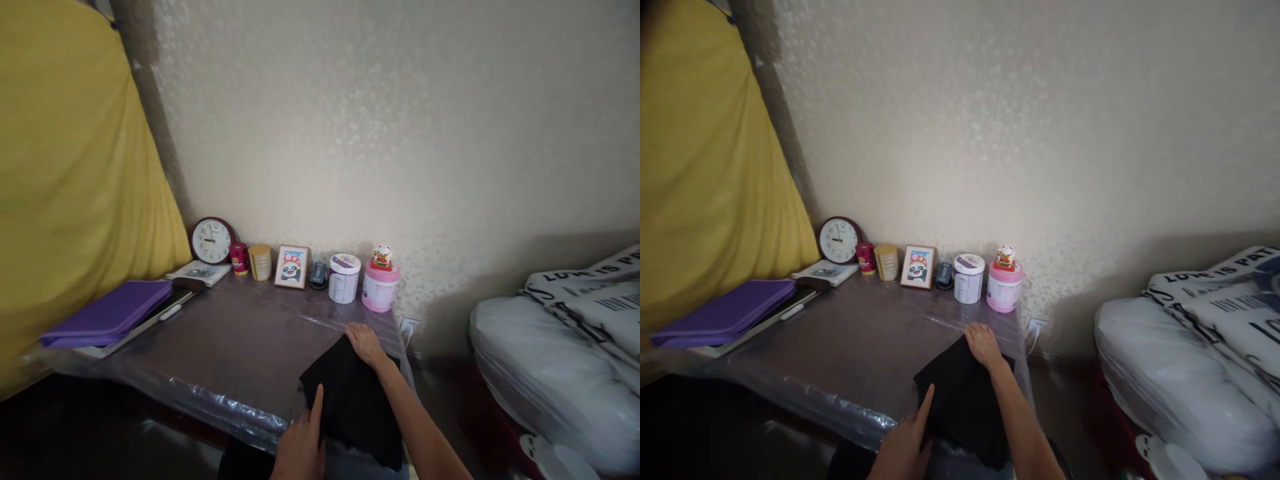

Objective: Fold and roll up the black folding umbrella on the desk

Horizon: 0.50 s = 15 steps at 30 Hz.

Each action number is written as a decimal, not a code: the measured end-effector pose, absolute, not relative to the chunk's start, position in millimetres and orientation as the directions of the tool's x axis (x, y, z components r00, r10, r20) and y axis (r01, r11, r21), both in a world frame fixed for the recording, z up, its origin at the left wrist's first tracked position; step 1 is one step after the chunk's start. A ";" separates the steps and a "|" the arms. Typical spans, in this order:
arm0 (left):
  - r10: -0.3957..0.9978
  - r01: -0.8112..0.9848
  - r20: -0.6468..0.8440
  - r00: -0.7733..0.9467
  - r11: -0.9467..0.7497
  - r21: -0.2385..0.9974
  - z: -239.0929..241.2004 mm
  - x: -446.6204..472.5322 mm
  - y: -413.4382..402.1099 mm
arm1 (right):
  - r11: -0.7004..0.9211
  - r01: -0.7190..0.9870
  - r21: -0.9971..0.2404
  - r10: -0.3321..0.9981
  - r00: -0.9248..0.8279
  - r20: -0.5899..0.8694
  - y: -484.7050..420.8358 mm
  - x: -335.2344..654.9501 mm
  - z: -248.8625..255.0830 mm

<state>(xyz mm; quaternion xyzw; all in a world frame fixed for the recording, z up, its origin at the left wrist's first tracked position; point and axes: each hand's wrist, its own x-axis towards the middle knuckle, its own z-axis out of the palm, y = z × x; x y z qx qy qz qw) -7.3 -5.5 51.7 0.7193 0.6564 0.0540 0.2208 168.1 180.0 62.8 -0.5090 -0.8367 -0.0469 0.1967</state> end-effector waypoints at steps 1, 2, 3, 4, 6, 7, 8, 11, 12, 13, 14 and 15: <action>0.968 0.913 -0.213 0.132 -0.036 0.405 50.3 -7.9 -5.4 | 0.435 0.892 -0.122 0.847 -0.359 0.393 179.6 167.9 65.1; 0.968 0.907 -0.211 0.134 -0.034 0.420 48.7 -8.4 -5.2 | 0.404 0.906 -0.126 0.848 -0.320 0.422 176.8 166.2 67.2; 0.968 0.902 -0.210 0.136 -0.033 0.430 47.0 -8.7 -5.0 | 0.396 0.909 -0.134 0.839 -0.298 0.456 171.9 163.0 68.8; 0.967 0.900 -0.213 0.137 -0.032 0.435 45.1 -8.8 -4.9 | 0.426 0.894 -0.140 0.819 -0.314 0.481 165.5 158.6 69.5; 0.966 0.898 -0.217 0.141 -0.033 0.438 41.1 -8.5 -5.1 | 0.562 0.814 -0.148 0.757 -0.434 0.488 150.8 147.9 68.4; 0.966 0.896 -0.215 0.142 -0.033 0.442 39.2 -8.2 -5.3 | 0.633 0.759 -0.151 0.722 -0.509 0.468 144.1 143.0 67.0; 0.968 0.892 -0.205 0.143 -0.036 0.451 37.5 -7.9 -5.6 | 0.671 0.724 -0.158 0.701 -0.551 0.452 138.8 139.5 65.7; 0.974 0.874 -0.182 0.132 -0.028 0.486 34.9 -6.3 -6.7 | 0.614 0.764 -0.197 0.738 -0.466 0.489 132.2 142.1 66.6; 0.975 0.868 -0.180 0.129 -0.024 0.496 35.1 -5.7 -7.1 | 0.561 0.798 -0.221 0.757 -0.386 0.527 131.9 148.1 68.6; 0.975 0.865 -0.181 0.130 -0.022 0.502 35.8 -4.9 -7.5 | 0.507 0.825 -0.248 0.767 -0.301 0.567 131.3 156.2 70.9; 0.974 0.863 -0.184 0.130 -0.020 0.504 36.9 -4.2 -7.9 | 0.455 0.846 -0.277 0.766 -0.213 0.606 129.7 165.9 72.7; 0.974 0.863 -0.186 0.129 -0.018 0.505 38.1 -3.4 -8.3 | 0.404 0.862 -0.307 0.758 -0.127 0.640 126.6 176.6 73.6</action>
